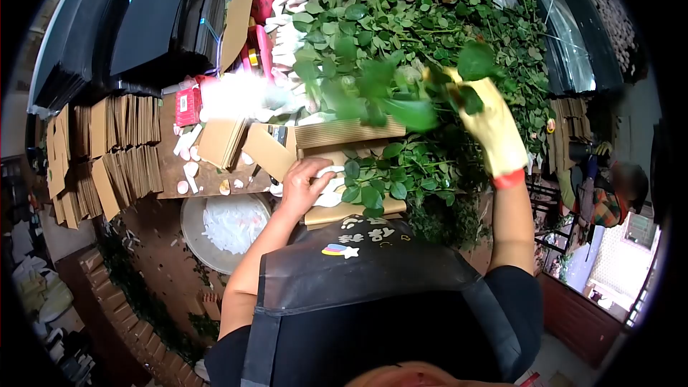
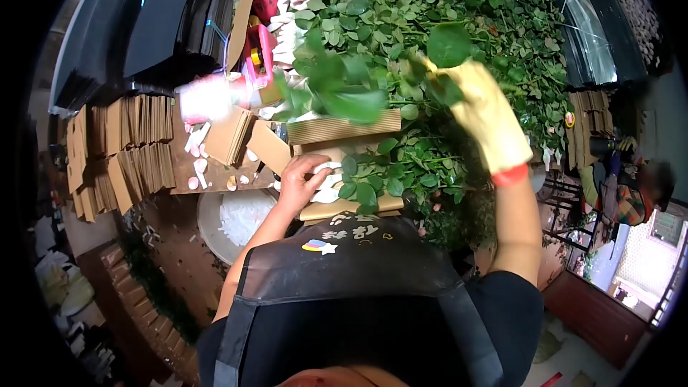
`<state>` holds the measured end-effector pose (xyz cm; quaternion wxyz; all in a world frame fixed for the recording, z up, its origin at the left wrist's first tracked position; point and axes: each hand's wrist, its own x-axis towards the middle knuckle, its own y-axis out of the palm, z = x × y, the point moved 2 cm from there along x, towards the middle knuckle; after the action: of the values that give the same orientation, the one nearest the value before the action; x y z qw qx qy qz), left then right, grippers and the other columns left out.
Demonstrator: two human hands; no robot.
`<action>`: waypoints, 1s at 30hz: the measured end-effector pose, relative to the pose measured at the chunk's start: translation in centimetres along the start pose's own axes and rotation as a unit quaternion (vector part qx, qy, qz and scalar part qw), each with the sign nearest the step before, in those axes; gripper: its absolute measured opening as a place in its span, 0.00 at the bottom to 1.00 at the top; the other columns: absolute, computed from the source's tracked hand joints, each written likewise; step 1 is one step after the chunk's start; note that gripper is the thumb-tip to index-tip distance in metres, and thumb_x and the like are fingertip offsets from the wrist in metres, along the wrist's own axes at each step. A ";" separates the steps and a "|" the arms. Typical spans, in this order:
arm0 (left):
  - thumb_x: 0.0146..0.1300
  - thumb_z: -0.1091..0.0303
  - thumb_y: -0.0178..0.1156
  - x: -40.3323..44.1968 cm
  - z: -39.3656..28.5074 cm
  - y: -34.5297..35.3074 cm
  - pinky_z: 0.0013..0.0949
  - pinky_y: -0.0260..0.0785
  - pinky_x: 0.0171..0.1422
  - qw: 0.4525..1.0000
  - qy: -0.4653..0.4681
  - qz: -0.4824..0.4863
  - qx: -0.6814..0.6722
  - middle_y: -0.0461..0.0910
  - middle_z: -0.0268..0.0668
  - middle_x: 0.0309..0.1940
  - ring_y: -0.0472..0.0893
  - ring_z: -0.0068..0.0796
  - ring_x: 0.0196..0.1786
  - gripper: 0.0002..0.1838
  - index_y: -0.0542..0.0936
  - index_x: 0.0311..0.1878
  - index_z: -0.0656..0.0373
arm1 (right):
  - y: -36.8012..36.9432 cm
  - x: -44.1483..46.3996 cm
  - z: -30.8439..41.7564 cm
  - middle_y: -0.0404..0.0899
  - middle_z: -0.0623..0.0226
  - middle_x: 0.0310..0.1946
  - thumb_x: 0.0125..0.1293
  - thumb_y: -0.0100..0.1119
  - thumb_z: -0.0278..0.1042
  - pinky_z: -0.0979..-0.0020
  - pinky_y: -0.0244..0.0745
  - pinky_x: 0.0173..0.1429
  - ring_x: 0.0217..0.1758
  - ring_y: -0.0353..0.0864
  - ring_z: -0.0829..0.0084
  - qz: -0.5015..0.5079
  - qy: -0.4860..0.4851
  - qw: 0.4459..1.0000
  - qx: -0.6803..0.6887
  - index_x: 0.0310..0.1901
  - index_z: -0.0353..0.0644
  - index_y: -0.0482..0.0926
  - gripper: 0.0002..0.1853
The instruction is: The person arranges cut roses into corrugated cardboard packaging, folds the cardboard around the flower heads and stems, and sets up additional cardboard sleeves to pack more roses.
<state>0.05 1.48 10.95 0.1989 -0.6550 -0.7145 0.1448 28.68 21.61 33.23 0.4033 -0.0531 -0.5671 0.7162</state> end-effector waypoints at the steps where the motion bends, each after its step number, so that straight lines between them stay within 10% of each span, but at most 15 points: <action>1: 0.61 0.66 0.78 0.0 -0.2 -0.1 0.39 0.78 0.55 0.999 -0.030 0.001 0.011 0.90 0.38 0.49 0.88 0.41 0.49 0.20 0.86 0.56 0.56 | 0.1 -1.6 0.7 0.89 0.60 0.41 0.60 0.61 0.07 0.61 0.88 0.49 0.45 0.90 0.59 0.039 -0.002 0.999 0.028 0.53 0.42 0.85 0.23; 3: 0.59 0.66 0.80 -0.2 0.8 0.0 0.41 0.80 0.56 0.996 -0.071 0.012 -0.045 0.88 0.41 0.48 0.88 0.40 0.48 0.36 0.76 0.70 0.52 | 1.1 -4.3 1.0 0.91 0.59 0.43 0.49 0.58 0.04 0.60 0.89 0.48 0.43 0.92 0.55 0.206 0.039 0.975 0.068 0.54 0.44 0.87 0.31; 9: 0.58 0.72 0.81 -0.3 1.2 0.5 0.34 0.82 0.56 0.993 -0.081 -0.001 -0.085 0.87 0.41 0.52 0.89 0.36 0.49 0.40 0.73 0.73 0.52 | 6.7 -14.9 -2.3 0.91 0.59 0.53 0.53 0.58 0.11 0.57 0.85 0.53 0.50 0.91 0.54 0.182 0.117 0.973 -0.085 0.57 0.45 0.88 0.29; 16: 0.62 0.74 0.77 0.5 -0.7 -0.5 0.37 0.80 0.63 0.998 -0.041 0.036 -0.026 0.83 0.40 0.54 0.84 0.37 0.56 0.26 0.84 0.64 0.56 | 4.9 -14.0 -2.8 0.84 0.57 0.66 0.67 0.62 0.20 0.58 0.78 0.74 0.67 0.84 0.55 0.232 0.250 0.940 -0.024 0.66 0.46 0.83 0.25; 19: 0.63 0.72 0.77 0.7 -0.7 -0.2 0.38 0.81 0.60 0.999 -0.037 0.034 -0.001 0.83 0.40 0.53 0.85 0.38 0.54 0.26 0.83 0.64 0.55 | 2.8 -10.6 -3.6 0.84 0.58 0.66 0.69 0.66 0.26 0.59 0.74 0.78 0.70 0.81 0.55 0.006 0.287 0.957 0.032 0.69 0.47 0.81 0.25; 22: 0.64 0.70 0.76 0.8 -0.8 -0.3 0.40 0.81 0.58 0.999 -0.019 0.036 0.015 0.83 0.42 0.52 0.85 0.41 0.52 0.25 0.82 0.64 0.56 | 7.5 -8.3 -6.0 0.86 0.55 0.60 0.68 0.70 0.33 0.55 0.77 0.72 0.62 0.84 0.54 0.089 0.141 0.959 -0.229 0.65 0.44 0.82 0.23; 26: 0.64 0.66 0.75 1.0 0.1 -0.4 0.40 0.81 0.56 0.998 -0.030 0.048 -0.017 0.84 0.44 0.53 0.86 0.43 0.53 0.26 0.81 0.64 0.57 | 10.2 -10.4 -12.3 0.89 0.55 0.49 0.59 0.71 0.23 0.54 0.79 0.65 0.54 0.87 0.53 -0.021 0.136 0.989 -0.056 0.53 0.38 0.86 0.18; 30: 0.65 0.67 0.75 0.4 0.2 0.0 0.34 0.84 0.51 0.995 -0.094 0.031 -0.020 0.84 0.43 0.55 0.85 0.34 0.51 0.31 0.76 0.70 0.57 | 0.6 -5.5 -1.2 0.88 0.57 0.47 0.58 0.65 0.11 0.51 0.82 0.61 0.52 0.87 0.55 -0.086 0.015 0.992 -0.086 0.55 0.40 0.86 0.23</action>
<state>-0.08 1.91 10.82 0.1132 -0.6643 -0.7121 0.1969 32.72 19.03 30.17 0.4659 -0.0492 -0.6229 0.6265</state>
